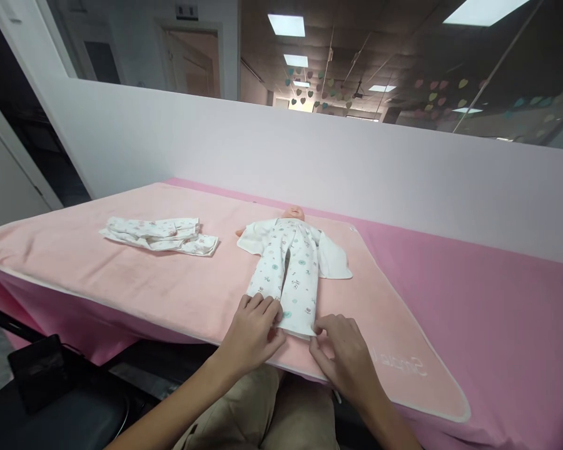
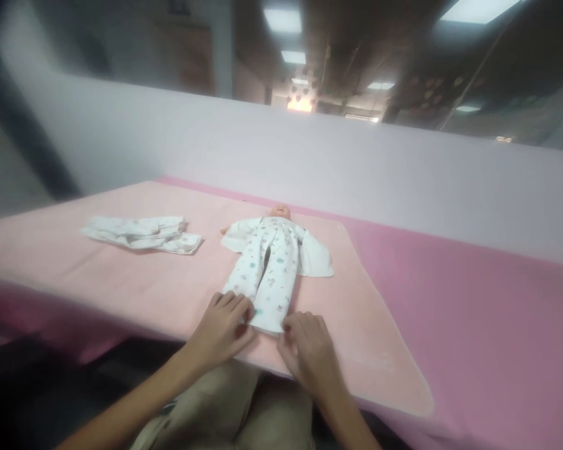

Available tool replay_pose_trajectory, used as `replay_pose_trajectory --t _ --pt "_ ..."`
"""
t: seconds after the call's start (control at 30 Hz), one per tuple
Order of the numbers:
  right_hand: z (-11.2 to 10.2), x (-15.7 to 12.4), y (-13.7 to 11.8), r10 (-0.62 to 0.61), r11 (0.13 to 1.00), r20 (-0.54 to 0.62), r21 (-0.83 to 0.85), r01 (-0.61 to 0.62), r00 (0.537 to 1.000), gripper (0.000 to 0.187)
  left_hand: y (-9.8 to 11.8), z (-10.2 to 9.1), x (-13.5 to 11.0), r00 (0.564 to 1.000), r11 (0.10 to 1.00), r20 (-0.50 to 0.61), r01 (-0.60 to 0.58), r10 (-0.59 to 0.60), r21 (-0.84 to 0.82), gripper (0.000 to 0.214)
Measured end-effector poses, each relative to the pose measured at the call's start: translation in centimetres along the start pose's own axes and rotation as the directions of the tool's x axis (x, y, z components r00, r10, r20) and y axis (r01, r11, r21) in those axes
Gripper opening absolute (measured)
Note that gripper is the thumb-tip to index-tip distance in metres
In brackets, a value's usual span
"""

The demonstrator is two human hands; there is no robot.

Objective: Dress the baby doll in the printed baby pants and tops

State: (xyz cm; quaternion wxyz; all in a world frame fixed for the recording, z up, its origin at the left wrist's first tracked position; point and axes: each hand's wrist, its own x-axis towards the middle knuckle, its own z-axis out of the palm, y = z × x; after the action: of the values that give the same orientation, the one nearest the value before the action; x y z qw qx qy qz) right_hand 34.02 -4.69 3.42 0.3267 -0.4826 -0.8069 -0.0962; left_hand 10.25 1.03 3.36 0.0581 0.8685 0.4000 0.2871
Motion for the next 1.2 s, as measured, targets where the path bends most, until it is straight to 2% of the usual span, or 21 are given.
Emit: replay_pose_trajectory --t 0.07,0.23,0.4,0.5,0.67,0.8,0.9,1.0,1.07,1.13,1.2 --pt "0.1 -0.3 0.0 -0.038 0.999 0.020 -0.031 0.038 0.999 0.017 -0.1 -0.2 -0.9 1.000 0.999 -0.007 0.002 -0.002 -0.038 0.009" --pt "0.2 -0.6 -0.8 0.032 0.999 0.062 -0.010 -0.031 0.998 0.015 -2.5 -1.1 -3.6 0.995 0.994 -0.092 0.038 -0.048 -0.105 0.025" --pt "1.2 0.8 -3.4 0.004 0.999 0.099 0.032 -0.008 0.995 0.014 -5.5 -2.2 -4.9 0.967 0.973 -0.121 0.212 -0.222 -0.093 0.020" --pt "3.0 2.7 -4.5 0.034 0.999 0.110 -0.012 -0.033 0.993 0.016 -5.7 -2.3 -4.8 0.949 0.948 -0.071 0.298 -0.307 -0.115 0.013" --pt "5.5 5.1 -4.9 0.103 0.987 0.106 -0.137 -0.088 0.989 0.013 -5.4 -2.1 -4.5 0.943 0.945 -0.086 0.313 -0.321 -0.094 0.014" --pt "5.4 5.2 -5.7 0.059 0.993 0.083 -0.111 -0.049 0.995 0.011 -5.6 -2.5 -4.8 0.945 0.951 -0.127 0.288 -0.301 -0.112 0.018" --pt "4.3 5.3 -5.9 0.029 0.998 0.076 -0.056 -0.025 0.997 0.011 -5.9 -3.3 -5.0 0.952 0.946 -0.078 0.282 -0.297 -0.157 0.022" --pt "2.6 6.7 -4.2 0.053 0.998 0.078 0.022 -0.055 0.996 0.014 -7.2 -4.5 -4.5 0.957 0.917 0.000 0.278 -0.290 -0.286 0.028" --pt "1.2 8.7 -1.5 0.110 0.990 0.092 0.073 -0.117 0.990 0.019 -8.7 -5.3 -3.2 0.959 0.889 -0.019 0.255 -0.283 -0.380 0.029" --pt "0.2 11.5 2.0 0.202 0.970 0.084 0.118 -0.211 0.976 0.018 -10.2 -6.0 -0.7 0.953 0.872 -0.068 0.238 -0.294 -0.428 0.028" --pt "-0.1 14.7 5.9 0.327 0.932 0.098 0.133 -0.338 0.940 0.020 -11.4 -6.3 3.1 0.937 0.858 -0.081 0.274 -0.341 -0.434 0.028"
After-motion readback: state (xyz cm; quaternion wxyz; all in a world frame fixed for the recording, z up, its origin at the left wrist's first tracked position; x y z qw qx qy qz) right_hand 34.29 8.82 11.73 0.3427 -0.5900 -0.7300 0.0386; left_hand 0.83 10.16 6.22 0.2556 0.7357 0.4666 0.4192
